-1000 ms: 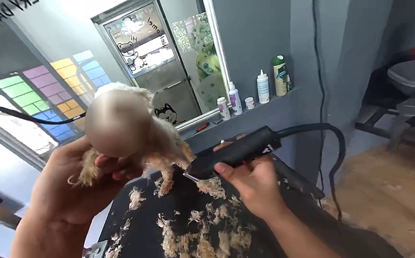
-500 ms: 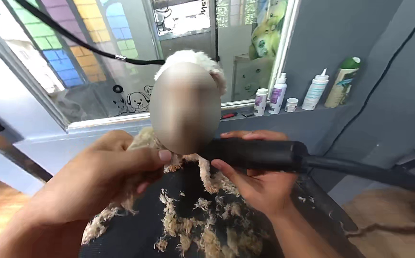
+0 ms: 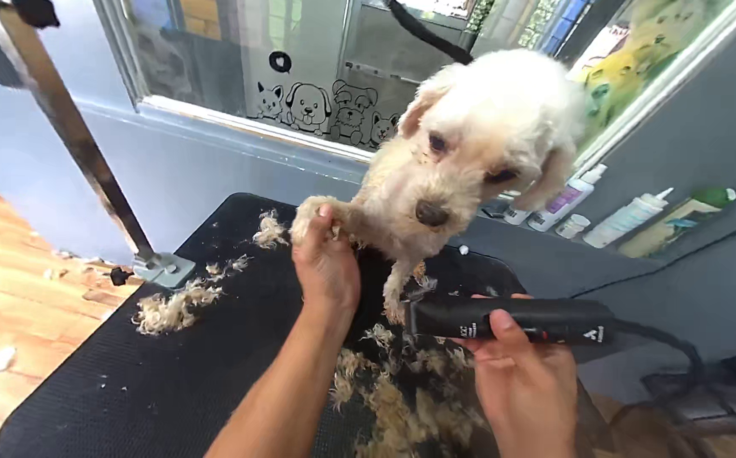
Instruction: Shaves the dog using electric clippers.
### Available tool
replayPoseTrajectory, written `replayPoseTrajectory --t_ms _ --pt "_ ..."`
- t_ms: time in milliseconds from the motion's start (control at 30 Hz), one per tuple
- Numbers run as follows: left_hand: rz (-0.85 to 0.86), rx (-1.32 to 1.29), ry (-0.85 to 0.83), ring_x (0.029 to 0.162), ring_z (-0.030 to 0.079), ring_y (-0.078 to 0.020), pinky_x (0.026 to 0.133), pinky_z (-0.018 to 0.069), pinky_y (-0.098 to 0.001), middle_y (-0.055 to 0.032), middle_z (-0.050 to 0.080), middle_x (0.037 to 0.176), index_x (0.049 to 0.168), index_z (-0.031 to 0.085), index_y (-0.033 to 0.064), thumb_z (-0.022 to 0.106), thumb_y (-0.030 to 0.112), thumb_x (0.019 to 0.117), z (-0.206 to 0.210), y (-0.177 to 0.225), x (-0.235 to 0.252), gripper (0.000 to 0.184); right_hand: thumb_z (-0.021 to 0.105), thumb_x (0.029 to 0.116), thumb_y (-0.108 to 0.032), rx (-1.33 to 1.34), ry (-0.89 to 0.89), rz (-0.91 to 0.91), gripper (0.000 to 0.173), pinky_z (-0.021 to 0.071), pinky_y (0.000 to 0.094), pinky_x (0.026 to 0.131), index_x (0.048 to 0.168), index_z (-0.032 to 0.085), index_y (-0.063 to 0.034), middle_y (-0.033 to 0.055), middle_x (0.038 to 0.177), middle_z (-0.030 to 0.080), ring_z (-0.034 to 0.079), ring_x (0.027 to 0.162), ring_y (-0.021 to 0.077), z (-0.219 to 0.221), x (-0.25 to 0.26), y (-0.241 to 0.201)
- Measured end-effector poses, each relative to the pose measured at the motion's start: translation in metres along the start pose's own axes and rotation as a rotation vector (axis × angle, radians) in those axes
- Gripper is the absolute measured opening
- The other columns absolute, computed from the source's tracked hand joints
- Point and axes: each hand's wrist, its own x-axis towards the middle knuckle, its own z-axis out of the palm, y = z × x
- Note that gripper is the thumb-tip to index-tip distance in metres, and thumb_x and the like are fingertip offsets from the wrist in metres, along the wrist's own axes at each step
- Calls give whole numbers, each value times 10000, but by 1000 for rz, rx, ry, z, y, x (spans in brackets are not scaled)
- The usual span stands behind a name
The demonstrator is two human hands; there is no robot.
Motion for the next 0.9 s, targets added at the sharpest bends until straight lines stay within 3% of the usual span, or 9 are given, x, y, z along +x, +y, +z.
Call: replayPoseTrajectory --t_ms 133,233,333,467,567,667,733,800,900 --pt "-102 -17 -283 1172 646 -233 1001 549 -458 -126 649 1303 1443 518 68 576 311 1044 -25 -37 17 470 839 850 -170 -35 -28 10 529 647 580 649 1272 534 -82 209 1057 716 757 820 367 0 -6 -7" --pt "-82 53 -374 1010 695 -187 897 589 -426 -84 716 1110 1192 653 59 618 173 999 -11 -33 26 227 725 951 -191 -53 1 172 406 635 613 736 1280 541 -41 243 1082 705 751 888 391 8 -4 -20" --pt "-29 172 -533 997 702 -170 917 595 -410 -84 726 1065 1160 653 2 635 77 975 -2 -20 39 200 717 925 -109 -24 -19 259 368 624 605 814 1240 594 36 283 1096 695 742 925 403 17 -6 -29" --pt "34 408 -831 982 717 -134 928 604 -350 -91 744 1032 1126 675 -50 706 27 934 10 0 62 209 884 774 -158 -118 -185 42 573 649 494 797 1282 626 -100 158 1133 721 747 961 291 29 -6 -34" --pt "49 554 -1009 907 714 -61 864 607 -270 -33 747 957 1054 704 -7 723 60 934 28 19 74 139 808 877 -266 -207 -123 -113 335 643 434 828 1143 663 -122 76 1019 735 741 935 206 42 1 -25" --pt "-26 455 -1102 854 713 -74 812 608 -270 -47 740 906 1015 703 -14 715 45 938 42 20 81 98 641 1007 -322 -254 11 136 234 645 441 833 1144 670 -135 96 1066 759 757 970 237 50 5 -23" --pt "-83 378 -1126 794 707 -72 755 607 -263 -43 733 847 959 707 -8 712 34 936 49 21 83 48 756 906 -225 -212 -52 207 336 637 487 835 1189 670 -66 178 1126 735 747 991 304 44 5 -24" --pt "-125 309 -1138 746 691 -63 709 596 -250 -30 716 795 904 707 6 689 25 943 54 24 86 47 836 829 -138 -243 -200 40 472 635 506 849 1240 618 -61 199 1169 717 736 1038 330 38 4 -21" --pt "-151 186 -1121 664 647 -70 630 559 -244 -24 675 712 803 693 18 668 26 954 59 25 89 154 895 787 -124 -583 -541 -615 596 599 474 985 1291 578 -161 88 1206 715 695 1140 292 29 22 -17"
